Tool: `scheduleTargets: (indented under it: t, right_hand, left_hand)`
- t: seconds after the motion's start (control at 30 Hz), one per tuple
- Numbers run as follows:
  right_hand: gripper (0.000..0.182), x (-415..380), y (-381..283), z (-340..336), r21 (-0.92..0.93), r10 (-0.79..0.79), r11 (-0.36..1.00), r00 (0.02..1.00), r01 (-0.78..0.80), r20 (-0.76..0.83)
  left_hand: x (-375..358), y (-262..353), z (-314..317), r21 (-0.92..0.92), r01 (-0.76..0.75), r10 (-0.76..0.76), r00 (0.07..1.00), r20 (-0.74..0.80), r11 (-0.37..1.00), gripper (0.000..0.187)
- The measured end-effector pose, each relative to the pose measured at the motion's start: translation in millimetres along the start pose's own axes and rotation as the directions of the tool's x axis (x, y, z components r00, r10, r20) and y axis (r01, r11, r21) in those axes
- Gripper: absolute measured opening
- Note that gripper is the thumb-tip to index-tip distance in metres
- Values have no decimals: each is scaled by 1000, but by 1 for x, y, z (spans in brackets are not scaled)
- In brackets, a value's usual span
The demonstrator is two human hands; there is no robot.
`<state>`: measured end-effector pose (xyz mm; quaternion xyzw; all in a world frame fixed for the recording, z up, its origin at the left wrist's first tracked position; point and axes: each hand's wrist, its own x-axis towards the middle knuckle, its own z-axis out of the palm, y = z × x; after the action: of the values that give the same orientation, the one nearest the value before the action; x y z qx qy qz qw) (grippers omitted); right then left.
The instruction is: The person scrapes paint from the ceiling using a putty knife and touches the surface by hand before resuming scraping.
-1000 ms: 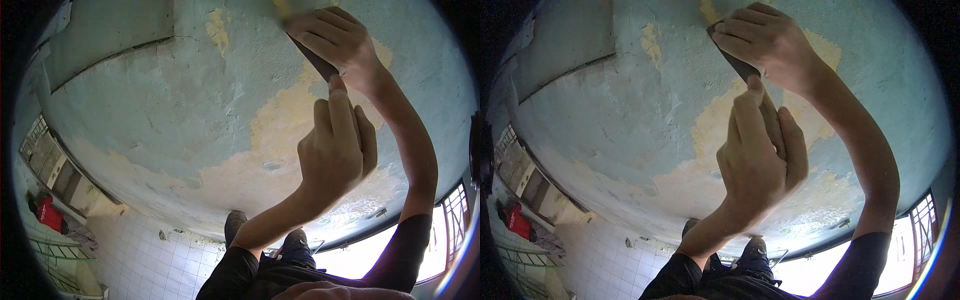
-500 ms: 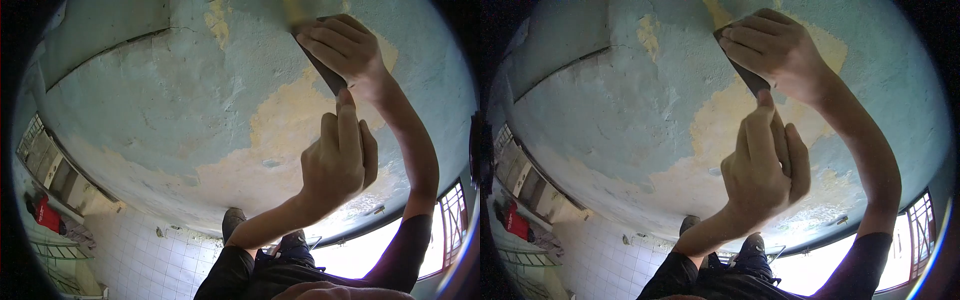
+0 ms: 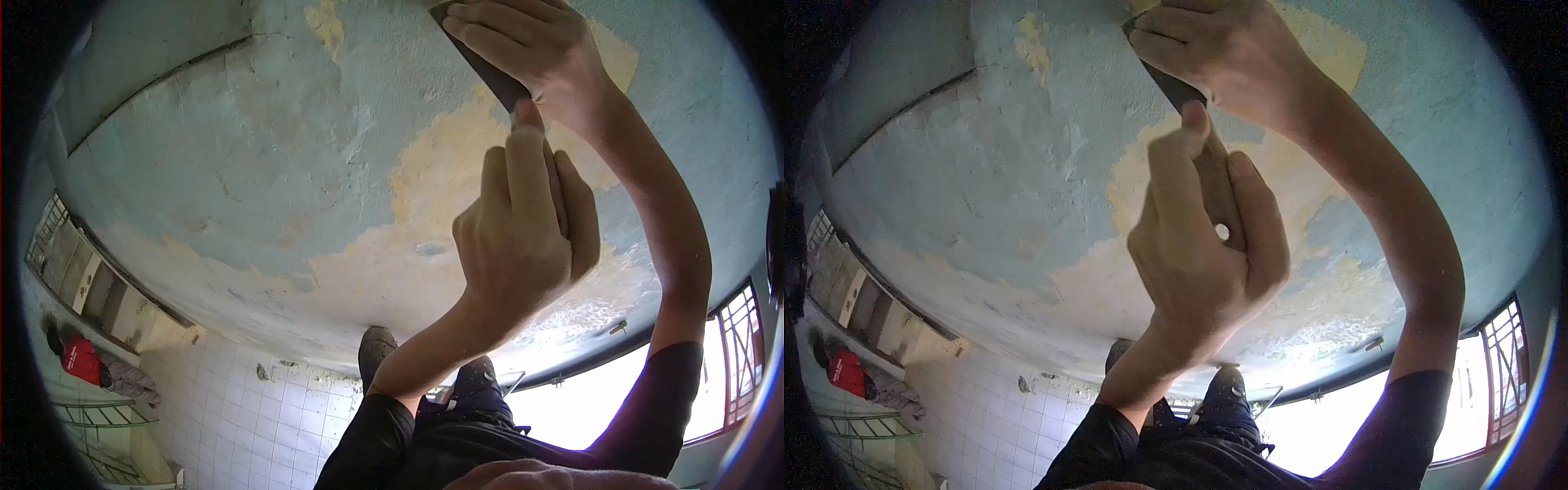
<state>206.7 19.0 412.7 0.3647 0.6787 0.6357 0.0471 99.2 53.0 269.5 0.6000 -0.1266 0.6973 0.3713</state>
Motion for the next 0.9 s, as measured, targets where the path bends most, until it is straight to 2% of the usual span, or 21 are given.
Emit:
scheduleTargets:
  t: [0.07,0.23,0.33,0.4,0.5,0.57,0.6,0.67,0.83,0.9]
  right_hand:
    - [17,-7,-2,4,-52,-55,997,998,54,-12]
    - [17,1,13,12,-70,-39,997,999,38,-17]
    - [20,-9,3,19,-99,-64,993,996,58,-61]
    - [22,-6,7,19,-138,-88,988,990,72,-115]
    - [21,2,11,14,-107,-18,994,1000,17,-7]
    - [21,2,21,25,-125,-36,992,994,23,-100]
    - [21,-3,14,21,-121,-35,992,995,24,-96]
    - [21,-9,4,11,-172,-44,984,999,48,26]
    - [21,1,22,15,-164,-68,985,996,60,-48]
    - [21,1,20,10,-193,-101,977,993,87,-67]
  left_hand:
    - [-5,-3,-2,19,-22,21,1000,10,1000,42]
    - [18,-9,-3,26,-96,97,995,-32,995,42]
    - [7,-6,-11,33,-49,48,999,2,998,41]
    - [3,-2,-14,87,6,-14,996,93,996,22]
    - [24,-11,-9,96,-44,41,999,34,994,22]
    - [26,-9,-13,76,-77,76,997,10,994,22]
    - [19,-6,-15,88,-39,34,998,55,995,20]
    - [11,-6,-15,100,-17,7,996,93,995,19]
    - [29,-11,-11,88,-80,77,996,43,993,17]
    - [25,-5,-18,39,-42,40,998,45,998,16]
